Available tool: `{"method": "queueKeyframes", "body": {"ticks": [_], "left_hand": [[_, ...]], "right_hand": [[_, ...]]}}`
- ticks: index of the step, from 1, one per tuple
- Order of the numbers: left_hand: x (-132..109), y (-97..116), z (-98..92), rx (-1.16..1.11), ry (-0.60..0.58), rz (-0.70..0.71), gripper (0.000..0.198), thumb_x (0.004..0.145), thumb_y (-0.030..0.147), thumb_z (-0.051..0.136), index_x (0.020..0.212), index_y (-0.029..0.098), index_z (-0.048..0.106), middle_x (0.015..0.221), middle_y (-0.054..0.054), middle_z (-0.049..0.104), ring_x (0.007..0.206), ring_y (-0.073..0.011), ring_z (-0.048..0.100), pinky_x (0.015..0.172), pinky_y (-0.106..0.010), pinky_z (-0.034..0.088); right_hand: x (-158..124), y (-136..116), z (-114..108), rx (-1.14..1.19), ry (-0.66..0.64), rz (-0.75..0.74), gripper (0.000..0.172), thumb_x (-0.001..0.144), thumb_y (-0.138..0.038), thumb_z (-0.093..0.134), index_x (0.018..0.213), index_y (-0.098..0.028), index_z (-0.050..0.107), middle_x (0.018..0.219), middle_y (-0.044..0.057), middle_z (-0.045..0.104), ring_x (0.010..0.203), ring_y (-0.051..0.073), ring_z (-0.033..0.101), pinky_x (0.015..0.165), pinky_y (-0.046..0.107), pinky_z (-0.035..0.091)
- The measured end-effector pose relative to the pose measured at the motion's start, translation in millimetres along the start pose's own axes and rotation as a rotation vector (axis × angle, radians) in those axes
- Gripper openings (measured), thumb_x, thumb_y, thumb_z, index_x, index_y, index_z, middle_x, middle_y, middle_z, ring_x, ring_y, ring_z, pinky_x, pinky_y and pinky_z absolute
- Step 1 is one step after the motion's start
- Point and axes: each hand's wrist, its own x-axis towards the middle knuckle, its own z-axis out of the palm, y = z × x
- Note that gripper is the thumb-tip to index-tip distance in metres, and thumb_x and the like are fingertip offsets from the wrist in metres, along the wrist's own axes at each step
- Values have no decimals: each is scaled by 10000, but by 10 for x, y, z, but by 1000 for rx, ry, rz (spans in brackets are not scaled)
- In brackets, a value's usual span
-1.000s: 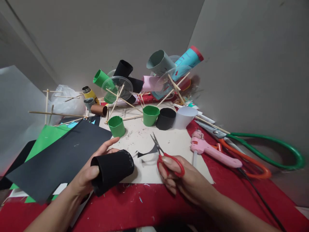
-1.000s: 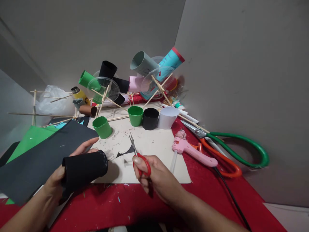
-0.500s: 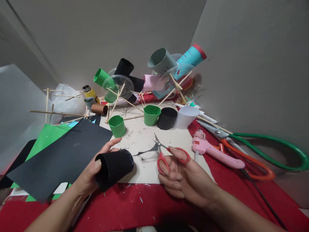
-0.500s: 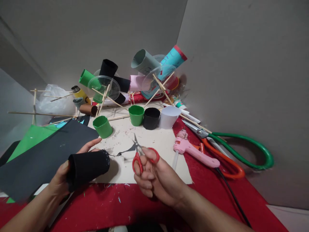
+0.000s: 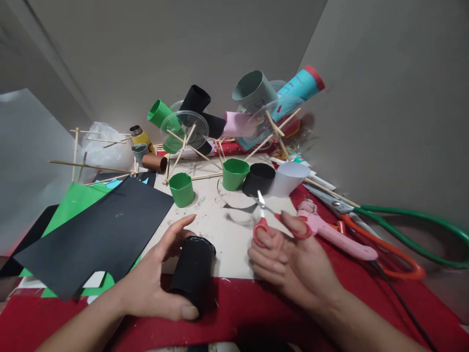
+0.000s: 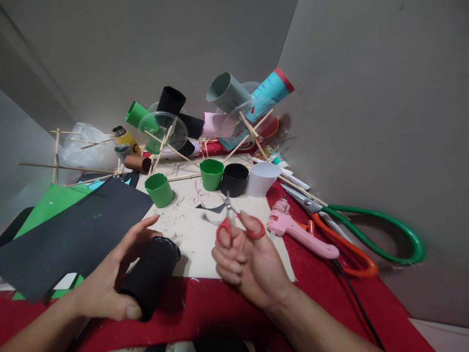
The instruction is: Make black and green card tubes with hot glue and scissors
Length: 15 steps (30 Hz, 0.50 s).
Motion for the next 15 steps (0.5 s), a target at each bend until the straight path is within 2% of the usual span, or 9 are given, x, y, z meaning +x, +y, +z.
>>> {"method": "queueKeyframes", "body": {"ticks": [2,5,9,12,15], "left_hand": [[43,7,-4,14,-42,-69,1067,643,563,811,1514,324,242,1284,-103,556,1148,-338,550,976,-469,423],[137,-13,-27,-12,-30,-151,807,784,565,693,1447,240,369,1170,-103,631,1054,-294,600,936,-445,445],[237,-63,-75,29,162,-148,582,862,615,562,1248,180,570,1192,-118,666,1119,-295,593,987,-439,426],[269,-85,-100,155,271,-118,555,894,639,477,1130,169,653,1137,-112,702,1073,-293,617,966,-444,446],[263,-89,-122,258,368,-79,578,919,637,422,1171,170,651,1167,-124,700,1088,-302,621,977,-469,450]], "right_hand": [[-12,33,-9,-26,-122,83,479,846,-589,611,622,-167,632,459,-95,216,401,74,189,350,164,268],[-56,69,-16,-46,-195,64,464,869,-555,609,635,-157,649,470,-88,244,407,75,220,361,164,289],[-103,56,-5,-51,-200,28,459,902,-532,576,673,-149,682,491,-82,248,430,81,227,377,170,295],[-121,49,9,-62,-208,22,450,906,-520,578,674,-151,688,496,-79,246,440,84,229,387,179,285],[-145,53,34,-80,-202,20,432,901,-515,596,682,-156,697,508,-78,243,451,84,235,405,184,275]]}}
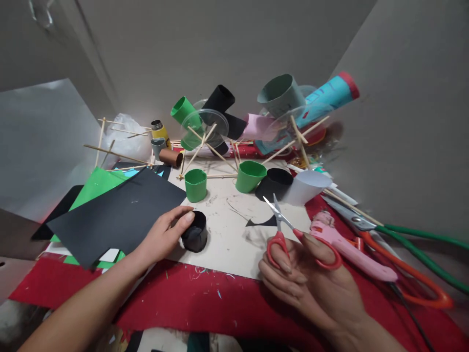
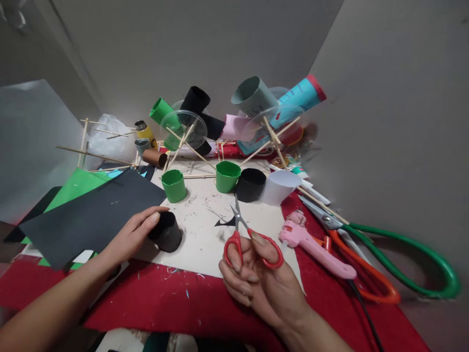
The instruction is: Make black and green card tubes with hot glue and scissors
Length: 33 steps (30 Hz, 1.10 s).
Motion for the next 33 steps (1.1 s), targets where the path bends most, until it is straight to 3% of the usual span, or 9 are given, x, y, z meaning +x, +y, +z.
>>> {"method": "queueKeyframes", "body": {"ticks": [4,11,17,23,26,28,29,31,33], "left_hand": [[-49,26,-92,-19,85,99,623,902,622,481,1339,181,533,1329,-161,621,1234,-329,559,1035,-509,431],[-169,58,-168,22,-82,255,939,754,478,763,1523,275,263,1484,-163,491,1372,-334,456,1137,-560,341],[-149,-6,58,198,-109,342,953,694,465,805,1495,227,348,1524,-165,452,1393,-341,434,1151,-545,336],[-173,34,99,294,-1,394,877,717,445,788,1468,226,390,1474,-164,504,1338,-337,492,1107,-538,393],[-309,205,98,281,211,519,755,768,411,751,1426,214,438,1440,-170,518,1306,-326,500,1064,-514,430],[-413,361,162,181,303,553,580,825,342,698,1356,202,511,1299,-152,614,1110,-263,612,929,-426,515],[-454,439,217,93,264,519,528,838,326,683,1328,190,537,1155,-128,670,938,-213,648,816,-362,541],[-495,568,364,-107,14,336,527,844,336,686,1324,173,541,868,-53,684,697,-148,612,638,-274,514],[-483,648,519,-304,-209,207,480,816,405,722,1214,163,607,767,-16,638,637,-127,576,590,-244,485]], "right_hand": [[-38,-5,57,-30,-12,-12,426,889,-511,614,681,-152,711,516,-76,240,455,81,233,413,186,265],[-67,1,93,-111,0,-33,410,856,-504,653,661,-149,711,503,-80,223,456,82,222,405,179,274],[-35,30,58,-157,-12,-49,404,881,-497,627,686,-153,710,507,-82,226,460,86,233,410,175,296],[-23,20,32,-151,-107,-39,424,902,-516,597,696,-157,687,513,-84,229,461,89,241,413,171,310],[-38,48,2,-135,-220,3,431,904,-518,592,683,-157,671,505,-85,239,447,87,246,394,163,311],[-58,86,-18,-163,-293,25,438,895,-541,596,680,-164,654,497,-85,258,428,84,253,371,156,307],[-71,109,-25,-185,-320,31,442,887,-556,602,681,-167,644,491,-83,278,415,82,258,355,153,299],[-98,150,-29,-231,-356,38,454,857,-585,630,681,-166,629,471,-78,328,387,76,274,323,150,274],[-127,179,-24,-265,-377,47,472,826,-599,662,657,-162,610,440,-68,373,360,72,292,304,152,254]]}}
